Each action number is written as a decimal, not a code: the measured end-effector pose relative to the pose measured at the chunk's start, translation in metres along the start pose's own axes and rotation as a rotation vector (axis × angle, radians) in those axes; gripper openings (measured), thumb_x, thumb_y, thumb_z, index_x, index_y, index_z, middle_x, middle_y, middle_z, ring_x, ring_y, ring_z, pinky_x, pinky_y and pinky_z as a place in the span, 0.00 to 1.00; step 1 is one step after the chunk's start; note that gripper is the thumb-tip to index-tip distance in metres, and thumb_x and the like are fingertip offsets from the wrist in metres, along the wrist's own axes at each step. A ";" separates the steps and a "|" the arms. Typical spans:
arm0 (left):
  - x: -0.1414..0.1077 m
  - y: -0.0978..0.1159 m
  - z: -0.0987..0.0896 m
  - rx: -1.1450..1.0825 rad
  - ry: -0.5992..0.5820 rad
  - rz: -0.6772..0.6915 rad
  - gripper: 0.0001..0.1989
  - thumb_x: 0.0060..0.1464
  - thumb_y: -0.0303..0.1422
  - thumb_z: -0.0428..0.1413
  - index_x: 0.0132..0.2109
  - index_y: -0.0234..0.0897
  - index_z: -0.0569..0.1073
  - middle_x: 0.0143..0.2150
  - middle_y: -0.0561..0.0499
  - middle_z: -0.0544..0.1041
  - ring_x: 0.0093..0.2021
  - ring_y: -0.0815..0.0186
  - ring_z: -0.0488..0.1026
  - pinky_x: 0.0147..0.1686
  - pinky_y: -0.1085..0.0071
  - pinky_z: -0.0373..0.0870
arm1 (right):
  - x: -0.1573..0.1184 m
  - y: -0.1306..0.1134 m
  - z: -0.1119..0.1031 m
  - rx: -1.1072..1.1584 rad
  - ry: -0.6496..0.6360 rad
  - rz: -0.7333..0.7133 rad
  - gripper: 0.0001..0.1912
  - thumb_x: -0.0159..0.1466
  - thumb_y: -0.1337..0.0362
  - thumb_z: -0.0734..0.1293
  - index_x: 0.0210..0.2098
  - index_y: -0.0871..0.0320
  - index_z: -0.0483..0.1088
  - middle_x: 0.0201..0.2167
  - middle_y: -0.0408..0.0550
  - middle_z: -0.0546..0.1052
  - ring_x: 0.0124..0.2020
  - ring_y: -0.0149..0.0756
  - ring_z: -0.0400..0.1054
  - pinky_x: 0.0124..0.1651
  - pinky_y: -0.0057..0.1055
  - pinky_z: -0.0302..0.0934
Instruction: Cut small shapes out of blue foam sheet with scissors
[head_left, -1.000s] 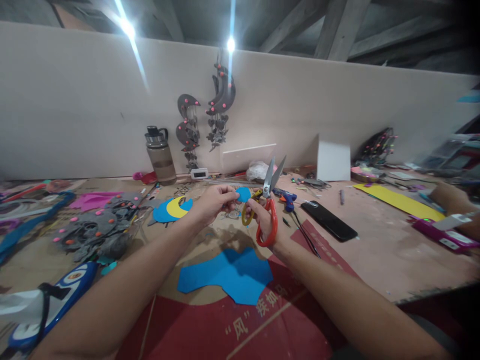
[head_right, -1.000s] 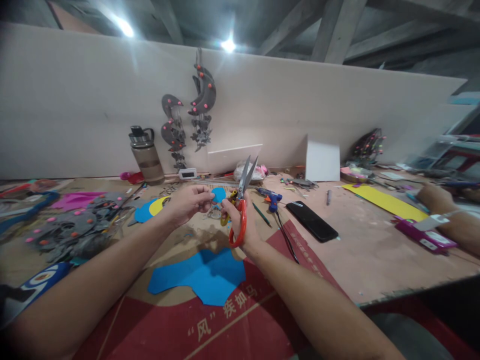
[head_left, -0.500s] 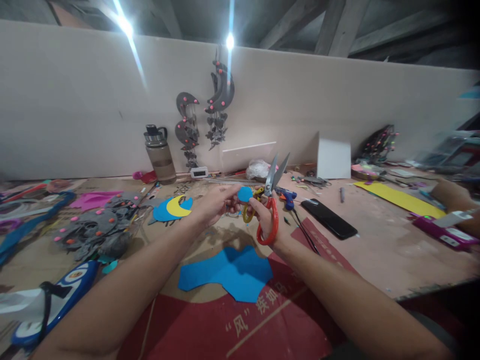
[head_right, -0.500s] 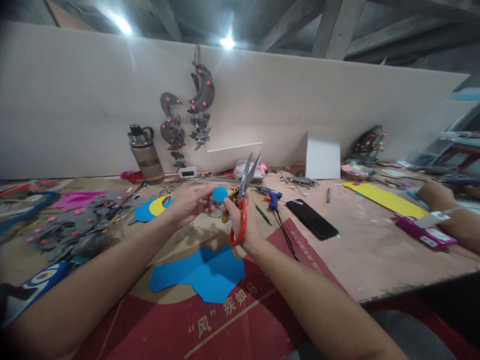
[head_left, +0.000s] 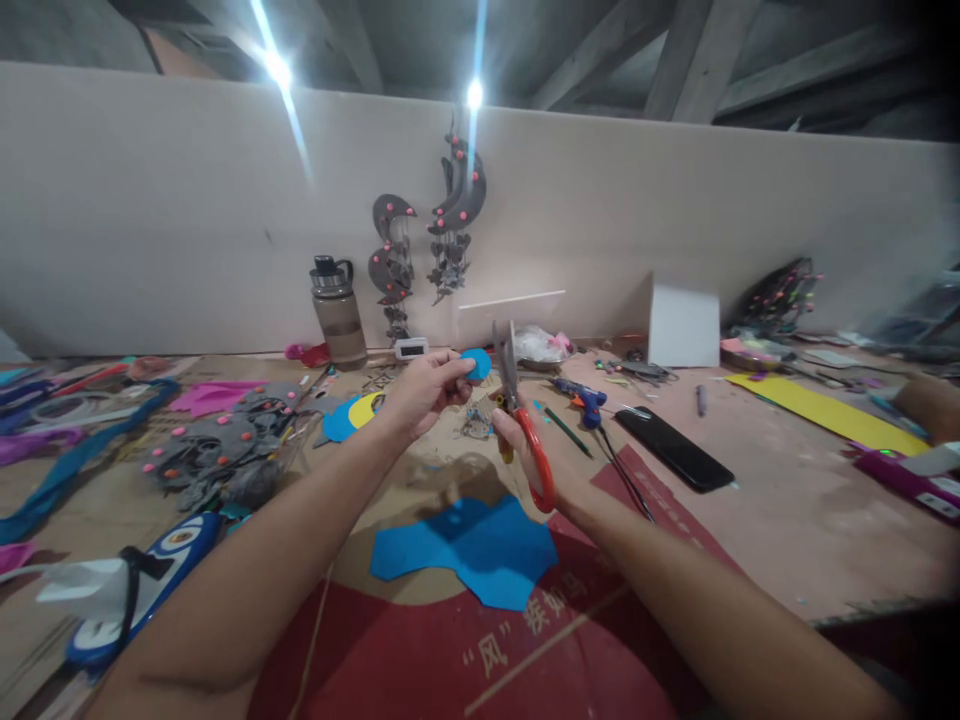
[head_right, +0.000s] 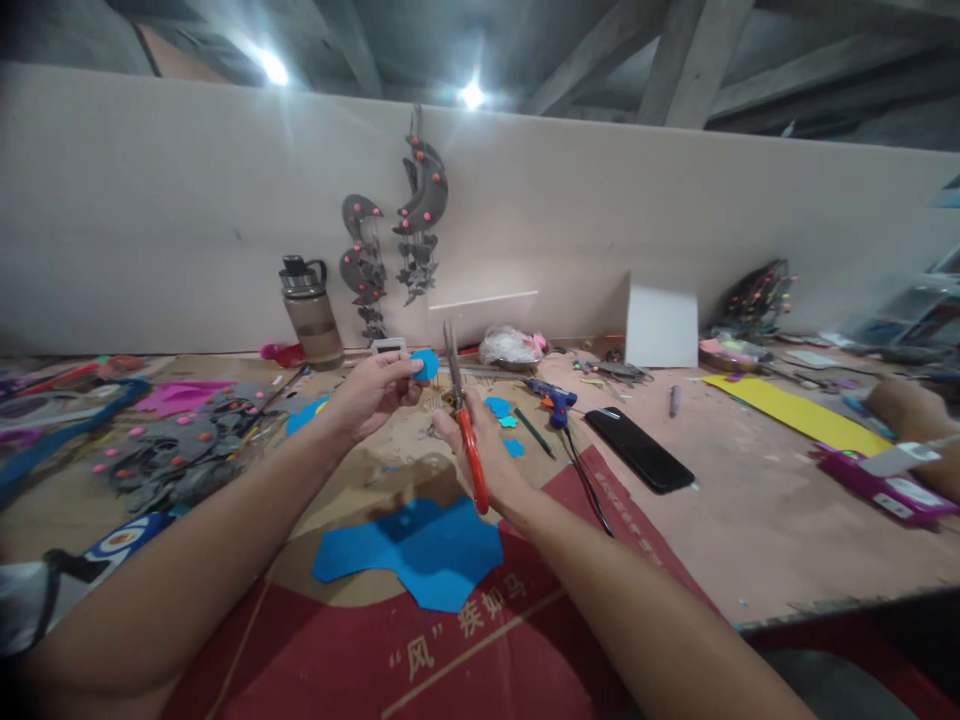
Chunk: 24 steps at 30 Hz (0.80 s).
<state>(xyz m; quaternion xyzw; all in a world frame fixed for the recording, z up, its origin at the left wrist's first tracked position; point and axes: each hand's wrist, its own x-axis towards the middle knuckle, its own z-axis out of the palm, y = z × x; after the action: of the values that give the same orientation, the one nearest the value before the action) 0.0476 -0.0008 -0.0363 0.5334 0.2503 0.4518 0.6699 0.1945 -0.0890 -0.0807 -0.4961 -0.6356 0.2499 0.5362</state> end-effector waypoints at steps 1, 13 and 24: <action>0.001 0.001 -0.002 0.003 0.008 0.013 0.15 0.40 0.35 0.68 0.28 0.33 0.69 0.24 0.52 0.73 0.22 0.75 0.66 0.23 0.79 0.62 | -0.001 0.000 0.000 0.011 -0.044 0.033 0.16 0.66 0.48 0.61 0.37 0.55 0.62 0.20 0.38 0.62 0.23 0.32 0.58 0.30 0.32 0.56; 0.000 0.009 -0.002 0.050 0.045 0.111 0.15 0.41 0.34 0.66 0.26 0.33 0.67 0.21 0.54 0.70 0.20 0.75 0.66 0.23 0.78 0.63 | -0.006 0.006 0.003 0.280 -0.221 0.187 0.18 0.65 0.46 0.62 0.38 0.54 0.59 0.24 0.37 0.61 0.21 0.27 0.56 0.23 0.26 0.55; 0.000 0.005 -0.001 0.091 0.055 0.123 0.11 0.45 0.32 0.63 0.25 0.34 0.66 0.20 0.54 0.68 0.21 0.73 0.67 0.23 0.77 0.62 | -0.007 -0.009 0.005 0.400 -0.210 0.240 0.22 0.60 0.42 0.65 0.37 0.54 0.59 0.23 0.36 0.59 0.20 0.25 0.51 0.21 0.23 0.50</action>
<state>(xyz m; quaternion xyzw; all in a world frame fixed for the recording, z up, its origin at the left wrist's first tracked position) 0.0454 -0.0004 -0.0315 0.5650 0.2556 0.4946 0.6089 0.1862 -0.0980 -0.0780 -0.4234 -0.5623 0.4828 0.5210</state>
